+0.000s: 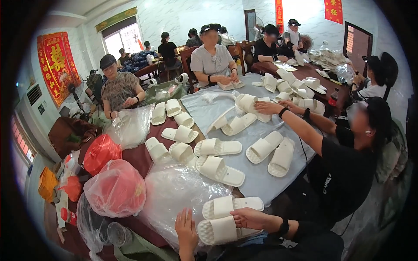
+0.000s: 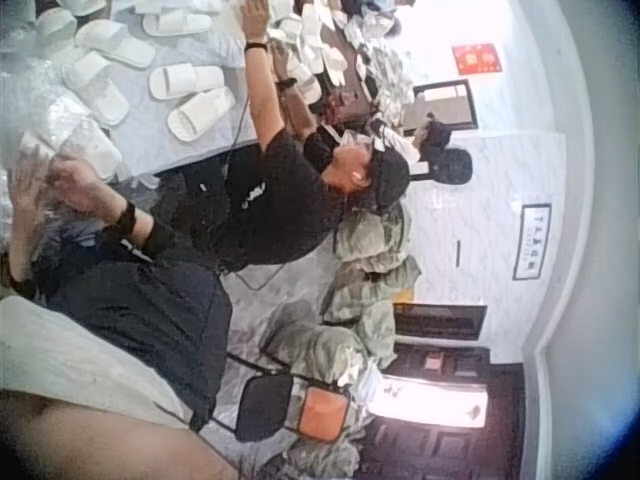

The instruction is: Assembling and packing pairs of white slippers into plastic bags in a shoe manufacturing facility.

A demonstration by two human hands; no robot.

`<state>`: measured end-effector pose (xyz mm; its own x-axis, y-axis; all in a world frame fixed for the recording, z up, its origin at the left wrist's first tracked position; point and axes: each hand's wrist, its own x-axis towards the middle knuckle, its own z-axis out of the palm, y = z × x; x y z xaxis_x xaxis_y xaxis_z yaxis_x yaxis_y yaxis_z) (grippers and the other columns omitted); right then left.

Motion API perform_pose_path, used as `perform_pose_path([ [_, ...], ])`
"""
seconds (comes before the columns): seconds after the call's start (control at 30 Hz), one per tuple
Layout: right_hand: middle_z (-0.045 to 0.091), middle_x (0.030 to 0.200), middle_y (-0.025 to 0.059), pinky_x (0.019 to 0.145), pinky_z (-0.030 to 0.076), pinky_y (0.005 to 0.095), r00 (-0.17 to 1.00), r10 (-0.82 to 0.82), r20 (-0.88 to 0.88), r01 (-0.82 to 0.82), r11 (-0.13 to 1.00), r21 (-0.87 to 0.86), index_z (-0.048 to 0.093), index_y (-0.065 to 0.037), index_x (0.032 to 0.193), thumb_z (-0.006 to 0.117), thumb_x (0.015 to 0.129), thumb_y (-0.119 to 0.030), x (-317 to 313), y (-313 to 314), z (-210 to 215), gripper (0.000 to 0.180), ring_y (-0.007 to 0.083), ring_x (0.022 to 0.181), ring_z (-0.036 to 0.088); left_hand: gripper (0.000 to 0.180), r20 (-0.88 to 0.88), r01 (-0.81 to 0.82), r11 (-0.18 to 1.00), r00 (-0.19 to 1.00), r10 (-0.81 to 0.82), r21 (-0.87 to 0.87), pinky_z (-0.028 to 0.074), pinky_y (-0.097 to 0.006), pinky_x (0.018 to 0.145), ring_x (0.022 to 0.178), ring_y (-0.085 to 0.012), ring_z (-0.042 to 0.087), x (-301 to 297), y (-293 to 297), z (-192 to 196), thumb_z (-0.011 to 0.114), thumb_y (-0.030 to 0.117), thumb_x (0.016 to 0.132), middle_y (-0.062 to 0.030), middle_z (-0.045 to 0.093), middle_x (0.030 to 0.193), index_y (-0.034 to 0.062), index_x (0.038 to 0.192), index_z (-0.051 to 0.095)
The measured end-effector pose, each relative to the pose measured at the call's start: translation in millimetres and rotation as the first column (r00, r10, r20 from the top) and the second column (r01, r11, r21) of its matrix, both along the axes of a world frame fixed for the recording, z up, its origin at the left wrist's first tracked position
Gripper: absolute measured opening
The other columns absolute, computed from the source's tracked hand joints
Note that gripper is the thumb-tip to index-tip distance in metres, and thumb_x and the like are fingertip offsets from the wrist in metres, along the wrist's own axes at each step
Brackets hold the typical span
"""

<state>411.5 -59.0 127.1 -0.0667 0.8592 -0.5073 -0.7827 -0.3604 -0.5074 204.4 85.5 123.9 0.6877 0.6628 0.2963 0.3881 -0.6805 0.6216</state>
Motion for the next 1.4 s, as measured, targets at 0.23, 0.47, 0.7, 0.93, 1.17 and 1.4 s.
perform_pose_path([
  [0.23, 0.06, 0.113, 0.0094, 0.086, 0.049, 0.0276, 0.993, -0.108, -0.037, 0.111, 0.987, 0.112, 0.049, -0.002, 0.114, 0.053, 0.093, -0.021, -13, 29, -4, 0.029, 0.0164, 0.098, 0.061, 0.044, 0.038, 0.018, 0.997, 0.999, -0.021, 0.077, 0.017, -0.052, 0.109, 0.133, -0.0432, 0.026, 11, -15, 6, 0.048, 0.011, 0.089, -0.0165, 0.037, 0.142, 0.0068, 0.133, 0.048],
  [0.47, 0.056, 0.111, 0.0053, 0.09, 0.045, 0.0289, 0.989, -0.13, -0.069, 0.142, 0.967, 0.214, 0.046, -0.007, 0.118, 0.051, 0.093, -0.014, -29, 40, -9, 0.027, 0.0147, 0.1, 0.056, 0.046, -0.107, 0.031, 0.98, 0.994, -0.01, 0.198, 0.006, -0.064, 0.105, 0.135, -0.0444, 0.022, 20, -32, 3, 0.053, 0.017, 0.087, -0.0134, 0.037, 0.144, 0.0163, 0.133, 0.05],
  [0.7, 0.052, 0.121, 0.0059, 0.093, 0.043, 0.0346, 0.976, -0.109, -0.189, 0.161, 0.945, 0.285, 0.043, -0.007, 0.125, 0.045, 0.094, -0.009, -30, 41, -12, 0.031, 0.0174, 0.106, 0.052, 0.047, -0.029, 0.101, 0.988, 0.995, -0.099, 0.115, 0.006, -0.063, 0.107, 0.136, -0.0418, 0.022, 22, -39, 8, 0.055, 0.017, 0.086, -0.0101, 0.036, 0.145, 0.018, 0.132, 0.05],
  [0.93, 0.049, 0.128, 0.0089, 0.097, 0.041, 0.0377, 0.97, -0.163, -0.181, 0.225, 0.882, 0.415, 0.039, -0.007, 0.131, 0.045, 0.096, -0.017, -31, 59, -16, 0.037, 0.0213, 0.112, 0.051, 0.047, 0.047, 0.309, 0.949, 0.949, -0.313, 0.069, 0.011, -0.06, 0.107, 0.135, -0.0377, 0.027, 25, -47, 13, 0.056, 0.018, 0.086, -0.008, 0.037, 0.145, 0.0214, 0.133, 0.05],
  [1.17, 0.044, 0.135, 0.0089, 0.108, 0.03, 0.0406, 0.955, -0.217, -0.202, 0.284, 0.867, 0.409, 0.036, -0.006, 0.135, 0.043, 0.097, -0.026, -30, 95, -29, 0.044, 0.024, 0.125, 0.041, 0.045, -0.025, 0.465, 0.877, 0.885, -0.466, 0.118, 0.013, -0.06, 0.107, 0.136, -0.0369, 0.026, 17, -45, 14, 0.059, 0.022, 0.085, -0.0115, 0.035, 0.145, 0.0234, 0.13, 0.053],
  [1.4, 0.036, 0.143, 0.009, 0.113, 0.021, 0.0445, 0.876, -0.292, -0.383, 0.419, 0.854, 0.308, 0.03, -0.007, 0.14, 0.041, 0.096, -0.024, -32, 101, -37, 0.048, 0.0273, 0.131, 0.033, 0.079, 0.488, -0.011, 0.916, 0.844, 0.224, -0.4, 0.011, -0.044, 0.113, 0.14, -0.0331, 0.014, 16, -18, -25, 0.065, 0.028, 0.083, -0.0205, 0.01, 0.151, 0.0052, 0.144, 0.02],
])
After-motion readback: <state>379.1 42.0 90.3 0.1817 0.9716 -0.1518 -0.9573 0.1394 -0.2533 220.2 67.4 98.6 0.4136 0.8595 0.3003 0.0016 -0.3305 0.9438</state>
